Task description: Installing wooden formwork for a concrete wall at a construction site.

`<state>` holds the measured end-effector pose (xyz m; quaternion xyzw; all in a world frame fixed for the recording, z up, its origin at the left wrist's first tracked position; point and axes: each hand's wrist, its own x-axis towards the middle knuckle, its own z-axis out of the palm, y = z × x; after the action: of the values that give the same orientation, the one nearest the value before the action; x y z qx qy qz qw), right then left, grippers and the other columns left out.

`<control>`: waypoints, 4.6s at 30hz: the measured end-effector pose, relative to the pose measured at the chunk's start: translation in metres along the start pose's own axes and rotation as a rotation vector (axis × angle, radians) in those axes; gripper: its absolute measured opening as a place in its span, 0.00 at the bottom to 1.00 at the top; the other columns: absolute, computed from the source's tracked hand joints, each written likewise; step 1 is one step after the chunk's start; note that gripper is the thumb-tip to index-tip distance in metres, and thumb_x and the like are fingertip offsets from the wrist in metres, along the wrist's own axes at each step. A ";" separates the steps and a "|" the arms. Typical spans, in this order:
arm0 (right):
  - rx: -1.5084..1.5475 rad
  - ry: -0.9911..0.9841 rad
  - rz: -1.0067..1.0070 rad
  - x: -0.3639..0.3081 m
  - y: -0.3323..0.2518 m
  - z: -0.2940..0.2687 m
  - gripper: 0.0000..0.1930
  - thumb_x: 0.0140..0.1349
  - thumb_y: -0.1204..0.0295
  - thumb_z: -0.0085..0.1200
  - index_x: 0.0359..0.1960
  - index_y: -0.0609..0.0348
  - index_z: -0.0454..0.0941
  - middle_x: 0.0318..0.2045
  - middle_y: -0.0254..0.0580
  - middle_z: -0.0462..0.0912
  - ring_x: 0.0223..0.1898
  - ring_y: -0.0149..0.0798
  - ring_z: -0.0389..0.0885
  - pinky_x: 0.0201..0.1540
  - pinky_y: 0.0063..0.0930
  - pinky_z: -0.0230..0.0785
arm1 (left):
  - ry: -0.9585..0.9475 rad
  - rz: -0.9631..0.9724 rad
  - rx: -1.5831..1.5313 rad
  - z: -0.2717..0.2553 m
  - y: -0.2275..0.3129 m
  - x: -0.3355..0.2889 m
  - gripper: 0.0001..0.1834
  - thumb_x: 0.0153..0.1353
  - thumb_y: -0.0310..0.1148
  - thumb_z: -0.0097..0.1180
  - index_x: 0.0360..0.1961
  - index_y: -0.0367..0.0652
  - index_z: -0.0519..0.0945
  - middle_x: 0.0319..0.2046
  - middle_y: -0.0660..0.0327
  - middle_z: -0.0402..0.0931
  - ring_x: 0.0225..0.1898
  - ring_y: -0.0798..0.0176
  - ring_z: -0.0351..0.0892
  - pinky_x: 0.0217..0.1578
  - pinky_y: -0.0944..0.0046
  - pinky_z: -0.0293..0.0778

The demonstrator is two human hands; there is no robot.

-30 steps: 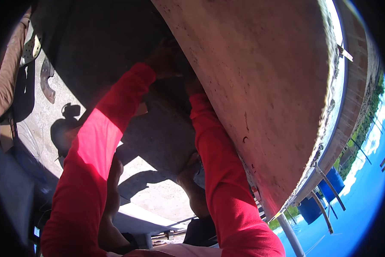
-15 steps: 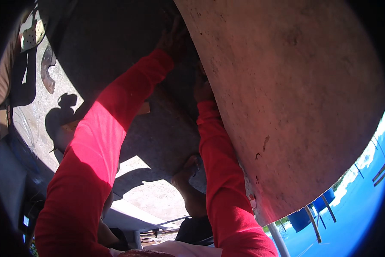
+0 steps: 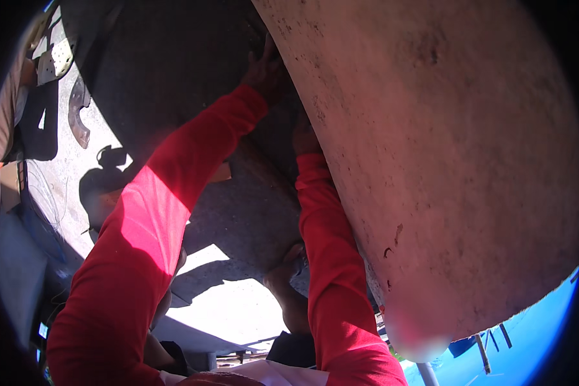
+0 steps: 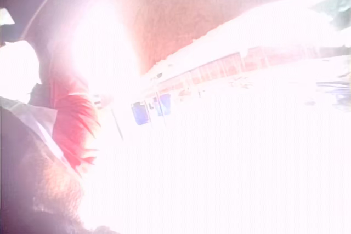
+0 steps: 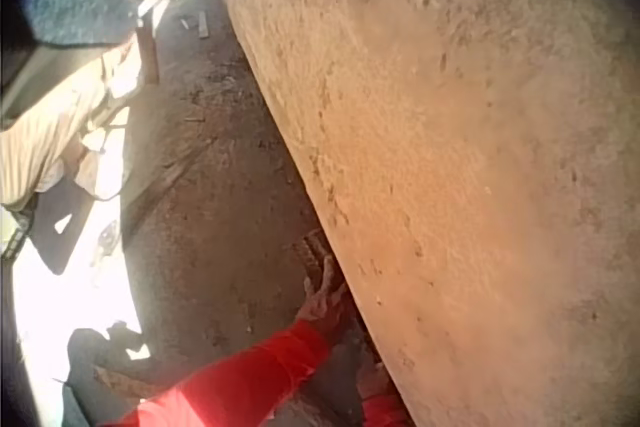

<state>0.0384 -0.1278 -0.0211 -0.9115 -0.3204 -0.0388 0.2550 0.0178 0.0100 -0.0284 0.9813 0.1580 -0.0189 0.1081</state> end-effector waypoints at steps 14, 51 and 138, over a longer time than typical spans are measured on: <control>-0.164 -0.195 -0.003 -0.007 0.027 -0.001 0.26 0.50 0.58 0.40 0.48 0.60 0.54 0.50 0.48 0.54 0.52 0.49 0.50 0.52 0.35 0.41 | -0.115 -0.021 -0.441 -0.026 0.010 -0.027 0.36 0.37 0.35 0.51 0.51 0.45 0.51 0.49 0.52 0.52 0.52 0.49 0.47 0.43 0.44 0.52; 0.865 -1.079 0.907 -0.073 -0.345 -0.762 0.44 0.30 0.50 0.55 0.51 0.54 0.50 0.46 0.49 0.60 0.47 0.44 0.59 0.48 0.33 0.51 | -1.087 0.604 -0.894 -0.725 0.168 -0.283 0.20 0.46 0.39 0.48 0.37 0.36 0.69 0.39 0.52 0.65 0.40 0.54 0.64 0.43 0.62 0.58; 1.457 -0.520 1.480 -0.067 -0.332 -0.476 0.15 0.46 0.71 0.46 0.37 0.62 0.63 0.24 0.37 0.69 0.19 0.28 0.71 0.21 0.18 0.67 | -2.082 0.120 -0.734 -0.637 -0.078 -0.191 0.08 0.47 0.32 0.43 0.23 0.38 0.71 0.14 0.64 0.66 0.18 0.71 0.66 0.19 0.72 0.62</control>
<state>-0.1709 -0.1778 0.5223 -0.4878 0.3215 0.5215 0.6219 -0.1860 0.1627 0.5906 0.4003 -0.0622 -0.7821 0.4735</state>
